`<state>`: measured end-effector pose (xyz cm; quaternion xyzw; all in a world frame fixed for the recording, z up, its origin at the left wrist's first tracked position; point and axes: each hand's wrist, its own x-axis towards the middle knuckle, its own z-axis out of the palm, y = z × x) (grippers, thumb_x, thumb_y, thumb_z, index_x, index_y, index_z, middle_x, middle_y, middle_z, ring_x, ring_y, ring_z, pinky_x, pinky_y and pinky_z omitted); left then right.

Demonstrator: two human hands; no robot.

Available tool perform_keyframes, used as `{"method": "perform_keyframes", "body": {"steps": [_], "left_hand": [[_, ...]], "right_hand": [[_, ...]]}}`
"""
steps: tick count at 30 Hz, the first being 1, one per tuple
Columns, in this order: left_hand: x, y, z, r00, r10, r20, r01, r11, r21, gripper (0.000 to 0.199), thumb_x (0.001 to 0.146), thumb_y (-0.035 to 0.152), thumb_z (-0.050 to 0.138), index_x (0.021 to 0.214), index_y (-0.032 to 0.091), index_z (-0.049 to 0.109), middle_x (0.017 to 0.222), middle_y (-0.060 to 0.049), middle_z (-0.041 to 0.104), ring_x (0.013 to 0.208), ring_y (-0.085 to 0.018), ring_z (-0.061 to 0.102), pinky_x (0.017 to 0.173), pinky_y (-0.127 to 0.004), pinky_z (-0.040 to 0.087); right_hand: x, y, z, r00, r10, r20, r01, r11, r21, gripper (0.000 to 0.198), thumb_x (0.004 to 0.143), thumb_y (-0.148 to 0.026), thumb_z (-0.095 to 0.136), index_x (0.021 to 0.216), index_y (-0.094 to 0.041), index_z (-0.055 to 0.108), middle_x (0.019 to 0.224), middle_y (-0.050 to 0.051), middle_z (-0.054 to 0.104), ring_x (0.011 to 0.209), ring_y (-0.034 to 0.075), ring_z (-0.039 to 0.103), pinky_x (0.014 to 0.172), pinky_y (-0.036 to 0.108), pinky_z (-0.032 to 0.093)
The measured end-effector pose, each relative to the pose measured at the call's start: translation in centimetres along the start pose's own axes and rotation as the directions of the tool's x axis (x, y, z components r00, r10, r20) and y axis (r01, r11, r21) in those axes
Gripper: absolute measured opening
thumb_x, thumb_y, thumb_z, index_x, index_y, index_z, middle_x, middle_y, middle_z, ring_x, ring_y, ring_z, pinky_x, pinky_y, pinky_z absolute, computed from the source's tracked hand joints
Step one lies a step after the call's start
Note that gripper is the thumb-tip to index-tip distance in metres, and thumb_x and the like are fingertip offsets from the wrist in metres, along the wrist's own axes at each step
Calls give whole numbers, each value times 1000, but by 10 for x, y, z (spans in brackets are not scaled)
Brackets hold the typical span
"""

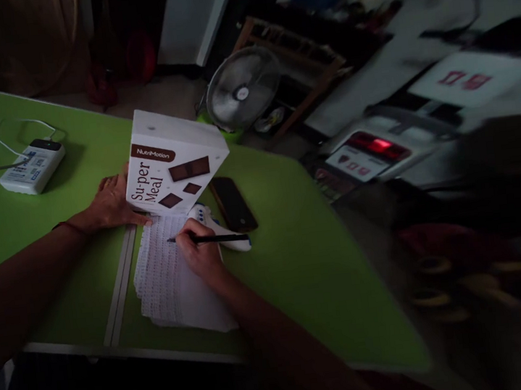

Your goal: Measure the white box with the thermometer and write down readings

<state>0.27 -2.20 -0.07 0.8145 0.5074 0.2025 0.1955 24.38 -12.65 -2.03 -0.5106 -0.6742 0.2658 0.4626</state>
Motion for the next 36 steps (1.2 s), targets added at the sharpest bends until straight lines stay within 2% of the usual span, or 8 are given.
{"method": "perform_keyframes", "body": {"steps": [3,6,10,13,22,28,33,36], "left_hand": [[0,0,2,1000,-3,-7,3,1000,5,149,52,76,94,172,19,28,167,-28,54,155,-57,50,133,-74,27],[1,1,3,1000,-9,-8,9,1000,6,151,50,74,94,173,18,27,167,-29,53,154,-57,50,134,-73,27],[2,4,4,1000,-13,9,13,1000,-11,156,49,80,91,174,18,23,170,-30,50,157,-58,46,136,-74,22],[1,6,2,1000,-20,23,20,1000,-12,159,48,86,86,174,14,22,170,-33,48,159,-58,45,136,-73,22],[3,0,2,1000,9,-9,-10,1000,-30,160,47,94,84,176,21,24,170,-28,51,157,-58,47,135,-75,23],[2,-3,0,999,34,-17,-35,999,-39,153,51,90,88,174,21,29,173,-28,48,159,-59,43,134,-76,23],[3,-2,0,1000,2,13,-1,1000,-9,156,50,91,89,175,21,28,171,-27,50,159,-59,43,136,-75,20],[4,-4,1,1000,18,6,-18,1000,-13,155,51,90,90,176,25,27,170,-24,52,159,-58,44,136,-76,21]], "right_hand": [[4,1,-5,998,34,58,-34,999,-2,22,80,-29,57,60,-28,49,48,-6,48,48,14,42,51,29,34],[1,4,-6,997,40,60,-40,999,-4,18,79,-32,58,63,-29,50,48,-7,46,45,13,40,47,29,32],[-10,3,-4,999,-9,-32,8,999,-40,10,76,-30,60,67,-28,55,54,-6,51,50,14,44,50,30,38],[-14,1,-2,995,-46,-92,41,998,-55,9,74,-30,59,66,-27,58,54,-5,52,50,14,44,50,30,38],[-13,-7,-2,996,-46,-81,42,998,-51,9,74,-29,61,65,-27,60,57,-4,56,54,16,48,53,31,42],[-14,-11,-3,998,19,-52,-21,999,-35,19,81,-35,66,66,-27,56,54,-5,51,52,14,44,51,28,39],[-13,-8,-2,991,91,-93,-92,996,0,10,77,-35,67,75,-27,61,65,-2,60,59,16,53,54,30,46],[-14,-9,-1,989,102,-104,-98,994,40,12,74,-36,68,78,-26,63,70,-1,64,63,17,58,57,31,50]]}}
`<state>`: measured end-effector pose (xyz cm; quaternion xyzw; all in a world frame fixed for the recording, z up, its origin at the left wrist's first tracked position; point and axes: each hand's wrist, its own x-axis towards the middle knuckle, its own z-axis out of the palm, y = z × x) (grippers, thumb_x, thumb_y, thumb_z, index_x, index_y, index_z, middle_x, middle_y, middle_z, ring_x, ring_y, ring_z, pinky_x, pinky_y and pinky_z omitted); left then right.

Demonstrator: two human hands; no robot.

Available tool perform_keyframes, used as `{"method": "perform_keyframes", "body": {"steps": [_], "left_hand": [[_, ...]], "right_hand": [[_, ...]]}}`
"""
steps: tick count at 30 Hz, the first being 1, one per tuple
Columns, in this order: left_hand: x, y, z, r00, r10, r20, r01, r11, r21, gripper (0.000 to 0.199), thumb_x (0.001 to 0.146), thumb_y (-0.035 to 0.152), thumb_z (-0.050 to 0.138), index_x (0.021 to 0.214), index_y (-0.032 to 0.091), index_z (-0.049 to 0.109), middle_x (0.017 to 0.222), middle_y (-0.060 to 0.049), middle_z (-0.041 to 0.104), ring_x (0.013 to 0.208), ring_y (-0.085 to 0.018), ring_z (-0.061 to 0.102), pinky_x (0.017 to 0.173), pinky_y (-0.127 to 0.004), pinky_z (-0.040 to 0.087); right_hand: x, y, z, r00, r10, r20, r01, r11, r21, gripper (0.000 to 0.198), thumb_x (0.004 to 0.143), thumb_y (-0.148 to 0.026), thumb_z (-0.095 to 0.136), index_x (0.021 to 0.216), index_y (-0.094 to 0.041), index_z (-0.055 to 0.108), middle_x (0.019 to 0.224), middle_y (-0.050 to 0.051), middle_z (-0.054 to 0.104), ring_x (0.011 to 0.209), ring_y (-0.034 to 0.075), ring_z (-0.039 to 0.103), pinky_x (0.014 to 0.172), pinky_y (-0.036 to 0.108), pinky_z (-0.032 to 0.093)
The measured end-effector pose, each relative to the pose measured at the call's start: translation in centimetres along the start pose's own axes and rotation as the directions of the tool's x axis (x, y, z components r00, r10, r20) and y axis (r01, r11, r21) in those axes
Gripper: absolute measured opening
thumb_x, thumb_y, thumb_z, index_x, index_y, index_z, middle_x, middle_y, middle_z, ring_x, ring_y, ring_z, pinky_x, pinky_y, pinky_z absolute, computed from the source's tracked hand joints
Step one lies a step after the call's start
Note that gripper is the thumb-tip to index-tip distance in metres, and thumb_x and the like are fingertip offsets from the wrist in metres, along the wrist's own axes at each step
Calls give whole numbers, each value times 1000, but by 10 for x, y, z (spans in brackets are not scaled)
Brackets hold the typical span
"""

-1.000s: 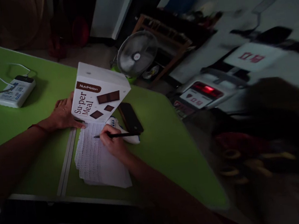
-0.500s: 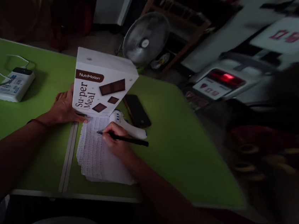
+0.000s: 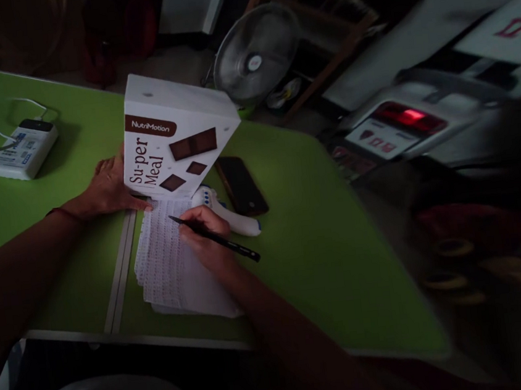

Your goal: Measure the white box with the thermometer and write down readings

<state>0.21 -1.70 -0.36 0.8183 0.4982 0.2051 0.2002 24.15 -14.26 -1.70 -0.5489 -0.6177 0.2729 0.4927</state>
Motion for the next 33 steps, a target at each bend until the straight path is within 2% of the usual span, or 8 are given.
{"method": "perform_keyframes", "body": {"steps": [6,11,16,22,26,31,33], "left_hand": [[-2,5,-3,1000,-7,5,7,1000,-19,161,46,96,85,177,25,25,171,-24,52,158,-57,46,136,-74,21],[-3,17,-10,997,-63,37,64,998,-20,174,38,103,79,173,6,29,171,-35,48,161,-57,42,139,-67,20],[-1,18,-8,997,-63,38,64,998,-14,171,36,105,79,174,15,32,174,-27,48,162,-57,40,139,-68,18],[-2,19,-8,997,-66,40,67,997,-37,172,34,110,71,174,18,30,177,-27,44,162,-58,39,137,-71,19],[-4,22,-10,998,-56,37,57,998,-38,174,34,112,67,172,12,32,179,-29,40,164,-57,36,139,-68,15],[-5,16,-10,998,-58,34,59,996,-59,170,36,108,73,175,20,29,172,-21,51,159,-56,41,139,-72,16],[-4,13,-8,999,-43,22,44,997,-58,168,38,107,75,174,20,31,169,-20,54,158,-57,42,137,-73,18]], "right_hand": [[-2,-4,0,1000,-3,-18,3,1000,8,9,73,-35,67,75,-26,68,64,-1,65,58,16,56,56,31,49],[-1,-2,0,995,-91,-40,87,993,-84,8,76,-31,65,70,-27,68,62,-1,65,58,17,56,55,30,47],[-2,2,-2,992,-121,-24,116,984,-136,9,80,-29,67,71,-27,69,65,-1,68,59,18,59,57,31,49],[-3,3,-4,994,-105,41,109,985,-132,7,82,-26,69,75,-27,69,66,-1,66,60,18,60,60,33,53],[-3,1,-4,994,-104,38,108,986,-126,8,80,-25,68,72,-27,66,64,-1,65,60,18,60,61,33,53],[-3,-2,-1,996,-88,25,91,989,-116,8,76,-29,67,68,-27,66,61,-2,65,57,17,56,58,32,51],[-3,-2,0,996,-84,-3,83,990,-115,9,76,-30,66,68,-27,67,61,-1,65,58,17,56,58,32,51]]}}
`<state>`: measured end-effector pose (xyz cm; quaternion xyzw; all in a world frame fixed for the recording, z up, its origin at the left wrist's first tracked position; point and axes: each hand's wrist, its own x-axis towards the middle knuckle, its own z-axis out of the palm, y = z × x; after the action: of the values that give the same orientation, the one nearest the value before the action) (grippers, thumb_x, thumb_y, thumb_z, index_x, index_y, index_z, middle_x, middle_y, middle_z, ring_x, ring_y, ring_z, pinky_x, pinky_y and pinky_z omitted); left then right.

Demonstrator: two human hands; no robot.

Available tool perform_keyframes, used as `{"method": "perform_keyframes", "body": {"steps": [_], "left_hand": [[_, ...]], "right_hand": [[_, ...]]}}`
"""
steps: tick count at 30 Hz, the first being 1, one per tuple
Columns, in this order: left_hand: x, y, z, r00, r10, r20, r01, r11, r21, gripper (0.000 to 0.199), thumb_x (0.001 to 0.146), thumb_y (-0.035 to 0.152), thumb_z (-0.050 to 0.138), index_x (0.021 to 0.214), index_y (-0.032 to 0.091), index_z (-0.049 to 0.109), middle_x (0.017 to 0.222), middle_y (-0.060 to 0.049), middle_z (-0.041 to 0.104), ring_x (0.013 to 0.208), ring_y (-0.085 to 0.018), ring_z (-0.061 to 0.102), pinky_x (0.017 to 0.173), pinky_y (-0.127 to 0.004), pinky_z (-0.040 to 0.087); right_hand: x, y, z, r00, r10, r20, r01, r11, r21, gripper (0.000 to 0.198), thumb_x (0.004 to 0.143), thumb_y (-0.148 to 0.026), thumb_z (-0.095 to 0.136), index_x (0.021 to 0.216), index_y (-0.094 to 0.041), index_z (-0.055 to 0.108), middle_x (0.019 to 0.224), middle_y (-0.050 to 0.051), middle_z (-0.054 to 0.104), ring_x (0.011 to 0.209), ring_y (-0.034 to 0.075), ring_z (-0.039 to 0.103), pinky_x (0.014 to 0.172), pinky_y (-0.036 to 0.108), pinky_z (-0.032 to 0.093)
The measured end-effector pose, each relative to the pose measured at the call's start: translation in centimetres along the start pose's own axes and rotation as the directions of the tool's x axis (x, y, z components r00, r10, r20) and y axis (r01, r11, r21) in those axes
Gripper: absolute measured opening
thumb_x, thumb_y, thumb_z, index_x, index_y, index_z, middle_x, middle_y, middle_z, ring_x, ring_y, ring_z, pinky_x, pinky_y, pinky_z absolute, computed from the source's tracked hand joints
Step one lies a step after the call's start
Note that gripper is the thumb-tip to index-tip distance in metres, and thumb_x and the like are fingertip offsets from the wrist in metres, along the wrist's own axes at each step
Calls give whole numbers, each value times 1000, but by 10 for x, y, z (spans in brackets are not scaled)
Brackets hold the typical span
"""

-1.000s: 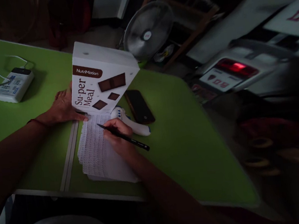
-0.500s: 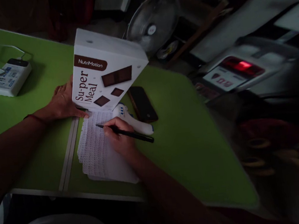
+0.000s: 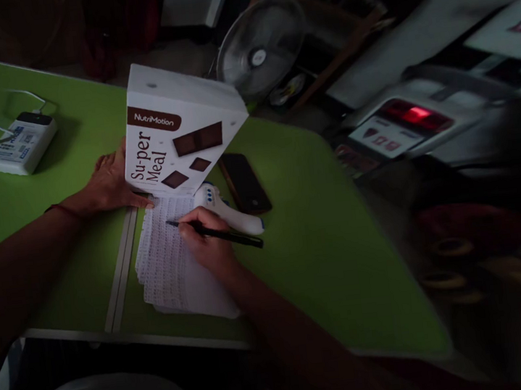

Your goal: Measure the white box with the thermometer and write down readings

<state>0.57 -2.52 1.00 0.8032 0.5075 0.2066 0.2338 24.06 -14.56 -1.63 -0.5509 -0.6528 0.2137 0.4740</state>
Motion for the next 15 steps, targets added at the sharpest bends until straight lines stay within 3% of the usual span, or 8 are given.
{"method": "perform_keyframes", "body": {"steps": [4,8,15], "left_hand": [[2,-3,2,1000,11,0,-11,1000,26,164,40,103,80,172,18,32,168,-26,54,157,-59,44,135,-75,20],[3,-3,3,1000,14,5,-14,999,49,162,43,99,83,172,15,30,168,-31,52,158,-58,44,135,-72,22],[4,-8,4,999,31,-6,-31,997,77,159,48,95,86,176,22,26,169,-28,54,157,-57,46,134,-76,23]], "right_hand": [[0,3,1,999,-10,-40,10,1000,-2,8,76,-30,65,69,-26,67,62,-1,65,59,18,56,59,33,51],[0,5,0,1000,-27,8,27,1000,6,7,76,-28,65,69,-26,66,61,-1,61,58,17,53,58,32,50],[1,4,2,999,-40,-30,41,999,5,8,76,-28,63,68,-27,65,61,-2,63,58,17,55,57,31,49]]}}
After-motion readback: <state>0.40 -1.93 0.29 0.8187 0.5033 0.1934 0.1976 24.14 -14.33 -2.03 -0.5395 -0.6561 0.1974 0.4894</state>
